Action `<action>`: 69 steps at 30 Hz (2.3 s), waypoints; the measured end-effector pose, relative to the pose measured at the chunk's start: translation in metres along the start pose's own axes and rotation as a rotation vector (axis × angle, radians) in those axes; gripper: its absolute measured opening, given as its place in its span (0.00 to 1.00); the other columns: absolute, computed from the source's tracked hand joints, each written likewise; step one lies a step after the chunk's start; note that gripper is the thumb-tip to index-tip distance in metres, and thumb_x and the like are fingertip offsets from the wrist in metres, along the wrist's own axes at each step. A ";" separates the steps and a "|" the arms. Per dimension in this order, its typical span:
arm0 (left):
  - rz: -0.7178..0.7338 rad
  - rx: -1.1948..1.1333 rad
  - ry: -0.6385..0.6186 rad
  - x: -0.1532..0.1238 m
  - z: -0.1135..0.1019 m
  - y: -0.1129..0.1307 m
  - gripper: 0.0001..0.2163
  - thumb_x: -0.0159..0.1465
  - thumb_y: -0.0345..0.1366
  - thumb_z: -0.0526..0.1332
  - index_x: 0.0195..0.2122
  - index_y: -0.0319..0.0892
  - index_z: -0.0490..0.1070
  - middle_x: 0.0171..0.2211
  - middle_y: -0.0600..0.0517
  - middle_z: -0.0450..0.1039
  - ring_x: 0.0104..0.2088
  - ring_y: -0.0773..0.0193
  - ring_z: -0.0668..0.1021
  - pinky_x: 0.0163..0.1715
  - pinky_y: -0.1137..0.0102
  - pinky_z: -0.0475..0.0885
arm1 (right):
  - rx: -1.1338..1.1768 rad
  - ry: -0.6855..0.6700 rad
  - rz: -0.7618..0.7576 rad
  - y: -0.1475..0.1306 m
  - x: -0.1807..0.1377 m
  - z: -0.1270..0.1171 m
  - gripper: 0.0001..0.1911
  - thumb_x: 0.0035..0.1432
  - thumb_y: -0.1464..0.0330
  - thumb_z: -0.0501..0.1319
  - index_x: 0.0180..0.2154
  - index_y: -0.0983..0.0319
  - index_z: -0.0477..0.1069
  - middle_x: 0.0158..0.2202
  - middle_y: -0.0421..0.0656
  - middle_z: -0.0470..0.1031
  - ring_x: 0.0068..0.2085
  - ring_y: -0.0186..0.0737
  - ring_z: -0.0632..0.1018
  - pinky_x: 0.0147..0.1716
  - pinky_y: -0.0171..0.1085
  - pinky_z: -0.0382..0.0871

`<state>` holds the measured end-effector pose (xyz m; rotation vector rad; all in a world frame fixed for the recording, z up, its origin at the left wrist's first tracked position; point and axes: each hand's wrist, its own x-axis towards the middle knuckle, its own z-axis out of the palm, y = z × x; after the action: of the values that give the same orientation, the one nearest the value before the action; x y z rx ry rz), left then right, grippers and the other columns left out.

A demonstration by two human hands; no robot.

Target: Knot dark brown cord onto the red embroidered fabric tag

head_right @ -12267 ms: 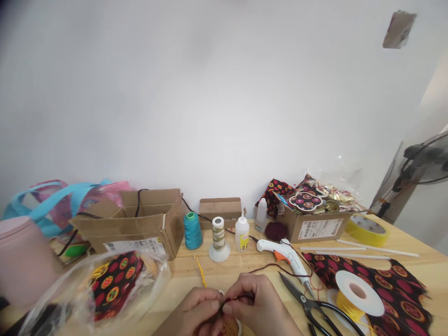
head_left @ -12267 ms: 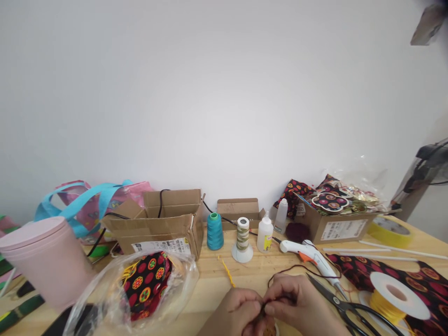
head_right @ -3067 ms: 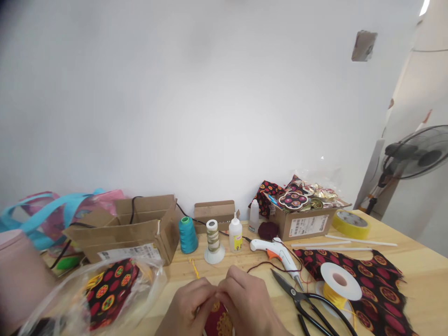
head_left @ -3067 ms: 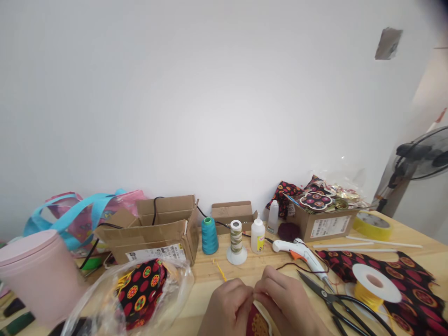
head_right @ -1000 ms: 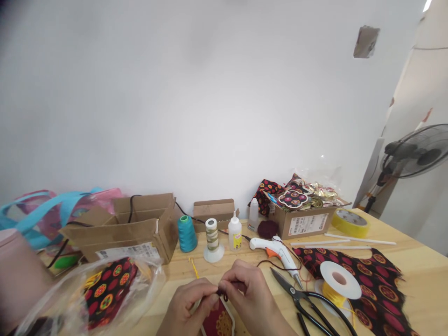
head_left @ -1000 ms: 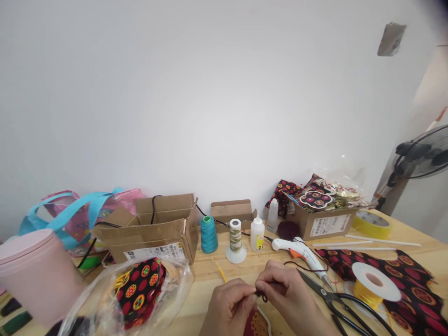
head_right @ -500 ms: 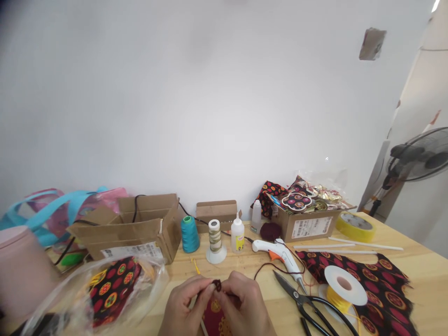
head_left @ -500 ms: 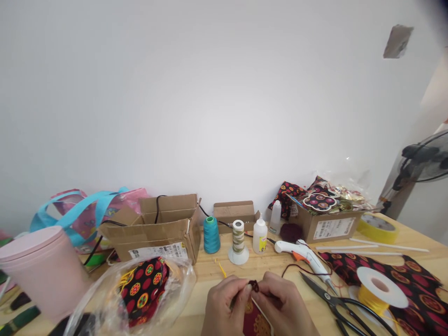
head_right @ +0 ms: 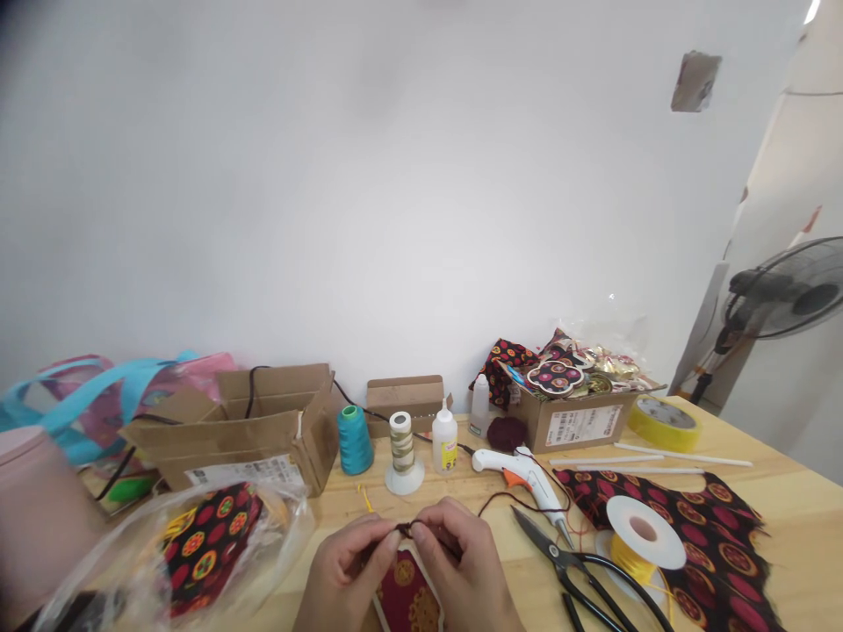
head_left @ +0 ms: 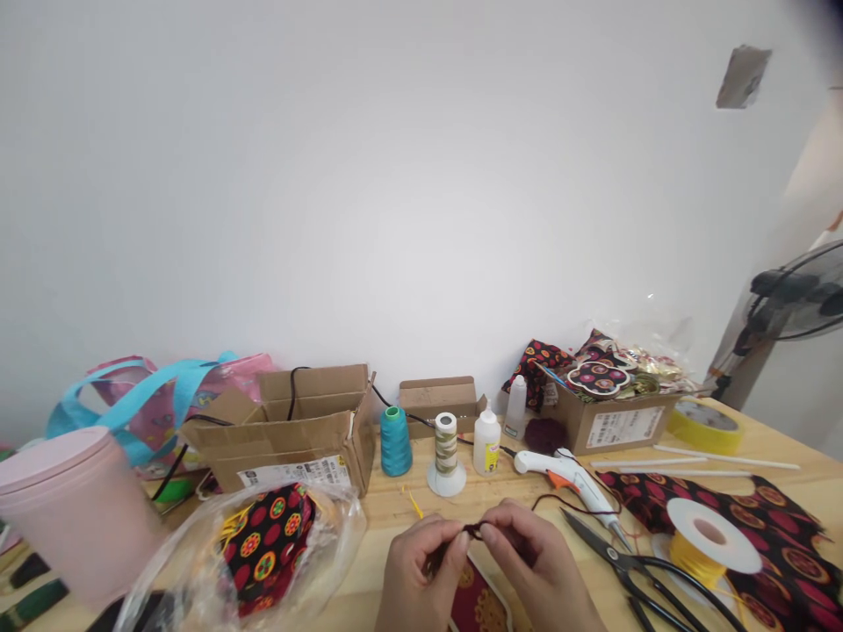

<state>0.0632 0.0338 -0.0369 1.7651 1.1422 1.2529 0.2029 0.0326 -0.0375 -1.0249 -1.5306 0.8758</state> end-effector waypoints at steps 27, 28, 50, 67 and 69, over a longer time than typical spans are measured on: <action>-0.435 -0.587 -0.133 0.003 0.008 -0.005 0.15 0.47 0.45 0.63 0.17 0.36 0.67 0.10 0.59 0.60 0.12 0.76 0.57 0.14 0.77 0.50 | -0.084 -0.124 0.051 -0.013 0.008 -0.009 0.15 0.51 0.61 0.56 0.23 0.65 0.74 0.22 0.43 0.69 0.26 0.38 0.71 0.25 0.34 0.64; -0.428 -0.575 -0.134 0.003 0.009 -0.005 0.15 0.47 0.45 0.63 0.16 0.36 0.67 0.11 0.59 0.60 0.12 0.76 0.58 0.14 0.77 0.50 | -0.091 -0.120 0.057 -0.013 0.008 -0.009 0.14 0.51 0.62 0.57 0.24 0.64 0.74 0.22 0.43 0.69 0.25 0.38 0.71 0.24 0.33 0.63; 0.109 0.014 -0.070 0.000 -0.001 0.005 0.10 0.55 0.32 0.58 0.37 0.43 0.72 0.30 0.49 0.74 0.31 0.64 0.76 0.32 0.73 0.70 | -0.190 -0.041 -0.160 -0.010 0.004 -0.011 0.09 0.54 0.69 0.55 0.29 0.62 0.74 0.21 0.40 0.64 0.24 0.36 0.67 0.21 0.31 0.59; 0.180 0.223 -0.083 0.003 -0.003 0.009 0.09 0.59 0.32 0.53 0.32 0.40 0.74 0.24 0.50 0.71 0.26 0.66 0.74 0.25 0.77 0.69 | -0.237 -0.027 -0.182 -0.007 0.004 -0.011 0.08 0.53 0.71 0.55 0.28 0.64 0.72 0.21 0.39 0.62 0.24 0.34 0.66 0.21 0.30 0.58; 0.144 0.196 -0.082 0.003 -0.002 0.011 0.09 0.58 0.33 0.54 0.31 0.40 0.74 0.23 0.50 0.71 0.25 0.66 0.74 0.25 0.77 0.69 | -0.247 -0.032 -0.181 -0.008 0.004 -0.012 0.09 0.54 0.70 0.54 0.27 0.64 0.72 0.21 0.39 0.62 0.24 0.34 0.66 0.21 0.30 0.59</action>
<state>0.0642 0.0323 -0.0255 2.0564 1.1404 1.1713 0.2128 0.0338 -0.0265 -1.0306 -1.7596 0.5894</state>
